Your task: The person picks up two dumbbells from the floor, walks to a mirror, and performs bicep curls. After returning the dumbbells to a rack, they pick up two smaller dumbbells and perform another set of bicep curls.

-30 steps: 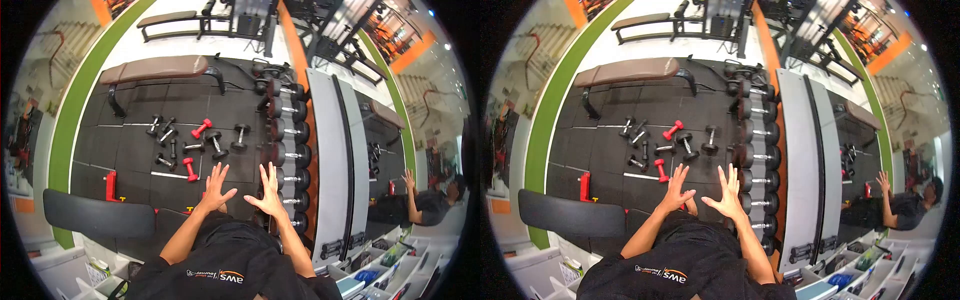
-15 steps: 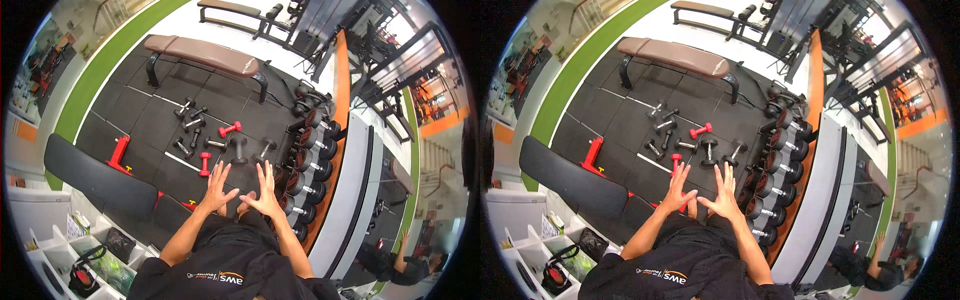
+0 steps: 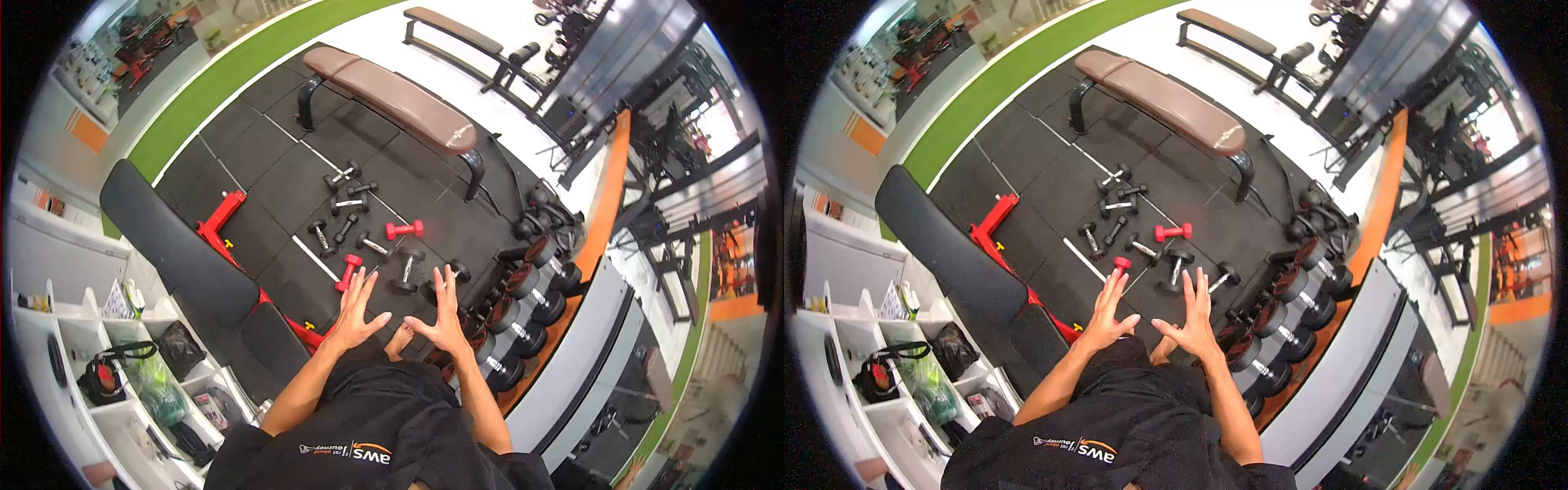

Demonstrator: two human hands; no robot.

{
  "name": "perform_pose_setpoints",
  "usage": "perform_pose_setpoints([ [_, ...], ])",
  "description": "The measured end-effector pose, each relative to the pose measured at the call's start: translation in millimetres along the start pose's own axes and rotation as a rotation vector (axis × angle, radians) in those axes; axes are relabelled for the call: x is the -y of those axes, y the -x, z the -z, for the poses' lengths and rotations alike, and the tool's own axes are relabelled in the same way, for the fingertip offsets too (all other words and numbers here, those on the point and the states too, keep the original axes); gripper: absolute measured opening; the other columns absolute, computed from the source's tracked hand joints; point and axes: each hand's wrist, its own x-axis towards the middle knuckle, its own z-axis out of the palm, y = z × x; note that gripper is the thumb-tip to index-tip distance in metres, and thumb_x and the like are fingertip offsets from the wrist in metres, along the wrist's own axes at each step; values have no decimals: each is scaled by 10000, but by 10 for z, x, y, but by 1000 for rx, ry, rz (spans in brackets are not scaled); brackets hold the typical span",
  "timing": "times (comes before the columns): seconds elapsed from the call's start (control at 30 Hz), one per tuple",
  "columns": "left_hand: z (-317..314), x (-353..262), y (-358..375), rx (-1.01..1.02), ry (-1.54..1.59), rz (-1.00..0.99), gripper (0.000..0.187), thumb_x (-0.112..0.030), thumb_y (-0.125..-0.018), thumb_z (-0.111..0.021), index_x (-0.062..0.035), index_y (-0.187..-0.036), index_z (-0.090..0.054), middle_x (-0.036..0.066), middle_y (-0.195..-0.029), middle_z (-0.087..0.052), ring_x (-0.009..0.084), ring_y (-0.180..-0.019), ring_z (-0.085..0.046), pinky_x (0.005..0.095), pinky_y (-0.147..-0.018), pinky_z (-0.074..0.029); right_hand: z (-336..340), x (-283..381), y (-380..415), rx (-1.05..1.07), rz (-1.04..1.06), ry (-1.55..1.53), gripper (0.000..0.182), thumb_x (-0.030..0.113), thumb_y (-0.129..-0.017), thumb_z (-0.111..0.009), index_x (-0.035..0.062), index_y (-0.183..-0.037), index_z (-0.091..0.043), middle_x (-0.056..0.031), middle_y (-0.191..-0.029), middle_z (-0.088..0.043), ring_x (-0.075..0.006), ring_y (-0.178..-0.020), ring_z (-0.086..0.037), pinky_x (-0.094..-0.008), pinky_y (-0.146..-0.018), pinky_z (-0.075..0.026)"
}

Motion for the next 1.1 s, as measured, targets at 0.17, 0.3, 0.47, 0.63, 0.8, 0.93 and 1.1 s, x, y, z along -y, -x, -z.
perform_pose_setpoints([
  [0.17,83,-19,2,-134,12,112,942,-445,-849,-702,-134,-1586,-204,182,-1655,-84,422,-1516,-92,623,-1164,-151,7,-26,-362,96,71,-52,1149,472,-718,-819,104,-1591,-170,-226,-1648,-24,-405,-1523,-62,-520,-1200,-143],
  [0.3,101,56,-168,-178,-2,145,939,-451,-850,-690,-114,-1583,-210,200,-1648,-100,417,-1516,-104,584,-1173,-160,-64,-78,-647,169,98,-82,1153,477,-719,-819,100,-1591,-165,-225,-1648,-25,-402,-1523,-62,-521,-1201,-140],
  [0.47,166,218,-649,-212,35,127,944,-480,-836,-694,-110,-1577,-240,222,-1640,-121,419,-1514,-109,554,-1188,-136,-64,-189,-1122,229,103,-15,1158,480,-722,-817,99,-1591,-154,-223,-1648,-29,-400,-1524,-64,-520,-1200,-146],
  [0.63,339,360,-1259,-202,61,121,952,-494,-828,-694,-114,-1577,-244,261,-1628,-120,433,-1509,-119,553,-1184,-144,62,-155,-1710,186,86,-25,1151,533,-715,-802,116,-1589,-180,-255,-1634,-57,-452,-1507,-80,-575,-1184,-143],
  [0.8,582,373,-1788,-192,118,82,946,-505,-832,-681,-141,-1582,-234,236,-1639,-104,435,-1511,-103,601,-1174,-142,196,-57,-2213,153,81,-3,1157,488,-707,-823,122,-1591,-172,-249,-1636,-59,-445,-1510,-81,-565,-1187,-150],
  [0.93,712,405,-2044,-157,118,58,953,-518,-833,-672,-146,-1585,-220,219,-1645,-91,432,-1514,-91,613,-1171,-138,216,-23,-2430,127,91,-22,1150,480,-711,-822,120,-1591,-173,-246,-1638,-54,-440,-1511,-83,-559,-1188,-153],
  [1.1,683,429,-2294,-144,168,-1,922,-463,-854,-681,-157,-1588,-213,207,-1650,-83,424,-1517,-81,620,-1167,-144,235,-62,-2633,117,93,-38,1135,480,-725,-814,116,-1590,-176,-254,-1636,-43,-446,-1509,-84,-560,-1187,-158],
])
